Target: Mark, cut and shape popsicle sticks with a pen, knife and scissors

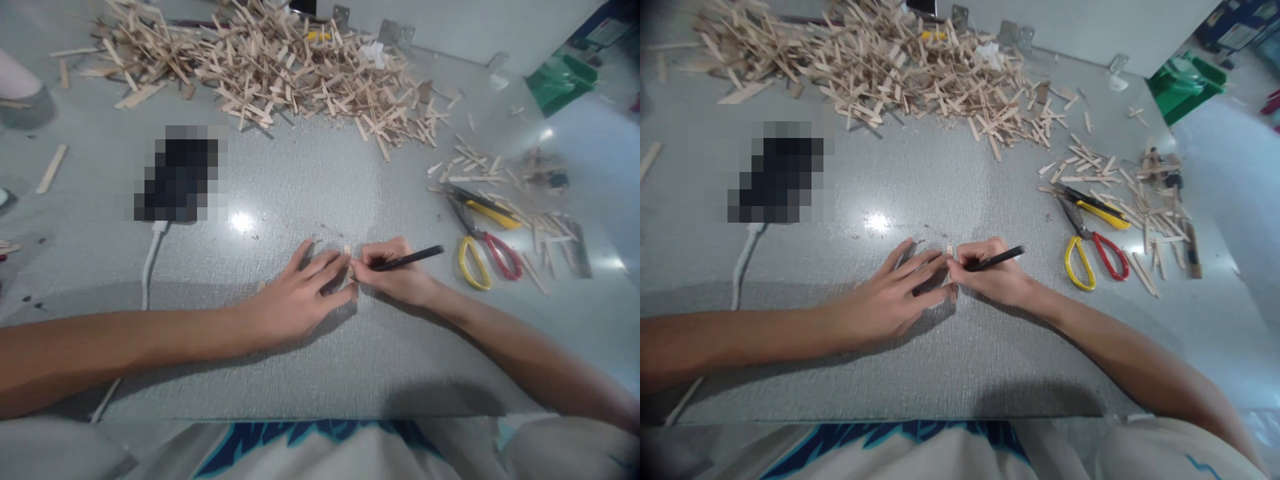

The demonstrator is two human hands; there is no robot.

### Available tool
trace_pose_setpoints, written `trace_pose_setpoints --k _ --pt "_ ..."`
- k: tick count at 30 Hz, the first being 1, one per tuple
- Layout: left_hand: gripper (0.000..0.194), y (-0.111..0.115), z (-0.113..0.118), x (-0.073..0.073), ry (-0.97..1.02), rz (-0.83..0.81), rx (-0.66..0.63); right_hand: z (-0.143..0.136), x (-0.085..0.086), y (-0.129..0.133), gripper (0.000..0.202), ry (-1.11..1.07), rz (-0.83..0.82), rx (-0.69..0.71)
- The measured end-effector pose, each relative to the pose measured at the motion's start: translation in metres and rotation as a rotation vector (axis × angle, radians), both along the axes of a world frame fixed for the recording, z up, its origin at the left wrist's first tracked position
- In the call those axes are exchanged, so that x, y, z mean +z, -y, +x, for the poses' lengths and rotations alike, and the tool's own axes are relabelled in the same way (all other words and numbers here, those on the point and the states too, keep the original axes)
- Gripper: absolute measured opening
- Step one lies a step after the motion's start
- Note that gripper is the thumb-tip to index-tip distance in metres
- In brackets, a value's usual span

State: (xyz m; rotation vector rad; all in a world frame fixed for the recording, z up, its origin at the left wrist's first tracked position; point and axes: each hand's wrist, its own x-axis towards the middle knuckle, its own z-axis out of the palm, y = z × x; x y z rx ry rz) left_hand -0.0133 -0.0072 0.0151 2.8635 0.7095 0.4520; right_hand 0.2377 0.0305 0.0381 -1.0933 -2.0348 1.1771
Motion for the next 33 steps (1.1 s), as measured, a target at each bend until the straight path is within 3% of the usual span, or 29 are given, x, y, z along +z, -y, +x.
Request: trace_pose_setpoints --k 15,23,28,33 --pt "0.048 -0.0005 0.0007 -0.0017 0.029 0.001 0.005 0.0008 -0.0004 -0.0011 0.044 -0.014 -0.044 0.002" --pt "0.046 -0.0005 0.0008 -0.0011 0.015 -0.038 0.003 0.0018 0.0022 -0.0010 0.046 -0.052 -0.154 -0.022" --pt "0.027 -0.0024 -0.0014 -0.0019 0.136 -0.116 0.016 0.0007 0.0017 0.0004 0.040 -0.242 -0.327 -0.193" --pt "0.030 -0.0061 -0.0014 0.0038 0.397 -0.153 0.174 0.0031 0.0005 -0.0039 0.028 -0.280 -0.169 -0.299"
